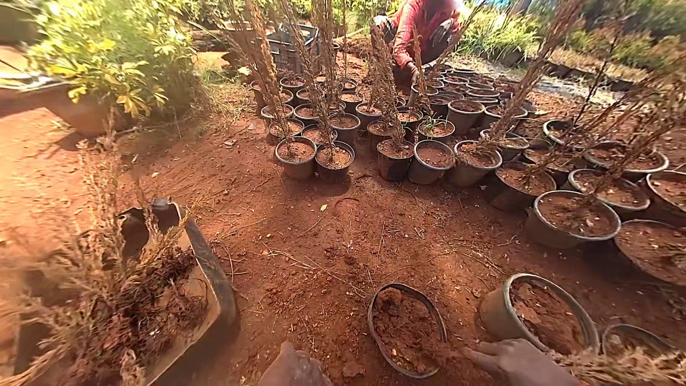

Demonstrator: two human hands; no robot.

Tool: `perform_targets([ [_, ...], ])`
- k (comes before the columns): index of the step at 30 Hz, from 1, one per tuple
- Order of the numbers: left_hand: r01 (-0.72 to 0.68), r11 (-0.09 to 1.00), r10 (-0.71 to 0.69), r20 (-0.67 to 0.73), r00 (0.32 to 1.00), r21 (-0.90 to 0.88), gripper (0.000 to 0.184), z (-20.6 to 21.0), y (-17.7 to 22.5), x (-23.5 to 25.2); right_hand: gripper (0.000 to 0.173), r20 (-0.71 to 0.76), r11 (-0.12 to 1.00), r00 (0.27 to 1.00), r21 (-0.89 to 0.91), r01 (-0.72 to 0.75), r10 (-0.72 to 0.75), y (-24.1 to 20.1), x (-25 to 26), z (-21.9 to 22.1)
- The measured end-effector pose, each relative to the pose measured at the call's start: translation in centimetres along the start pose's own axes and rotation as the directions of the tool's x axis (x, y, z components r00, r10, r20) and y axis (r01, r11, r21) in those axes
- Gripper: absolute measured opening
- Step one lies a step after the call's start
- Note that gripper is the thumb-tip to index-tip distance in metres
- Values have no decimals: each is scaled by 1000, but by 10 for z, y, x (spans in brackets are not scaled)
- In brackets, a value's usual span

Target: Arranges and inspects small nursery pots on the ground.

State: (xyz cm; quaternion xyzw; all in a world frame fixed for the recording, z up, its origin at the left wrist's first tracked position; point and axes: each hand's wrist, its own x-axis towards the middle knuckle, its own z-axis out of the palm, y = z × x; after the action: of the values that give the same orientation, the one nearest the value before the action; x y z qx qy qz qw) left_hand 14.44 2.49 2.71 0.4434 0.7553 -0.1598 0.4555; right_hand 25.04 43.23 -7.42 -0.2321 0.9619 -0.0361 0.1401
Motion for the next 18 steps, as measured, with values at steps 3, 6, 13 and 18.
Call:
perform_targets([
  [3, 4, 1000, -4, 10, 1000, 6, 40, -4, 1, -2, 29, -276, 999, 961, -22, 29, -34, 9, -5, 0],
  [6, 3, 1000, -3, 0, 1000, -14, 40, -4, 1, -4, 30, -392, 998, 917, -20, 66, -69, 10, -3, -5],
  [13, 2, 1000, -2, -5, 1000, 16, 40, -4, 3, -2, 30, -359, 982, 917, -137, 132, -173, 13, -5, -1],
  [18, -14, 1000, 14, -25, 1000, 9, 40, 1, 0, 1, 21, -8, 1000, 1000, -7, 26, -26, -8, 0, 0],
])
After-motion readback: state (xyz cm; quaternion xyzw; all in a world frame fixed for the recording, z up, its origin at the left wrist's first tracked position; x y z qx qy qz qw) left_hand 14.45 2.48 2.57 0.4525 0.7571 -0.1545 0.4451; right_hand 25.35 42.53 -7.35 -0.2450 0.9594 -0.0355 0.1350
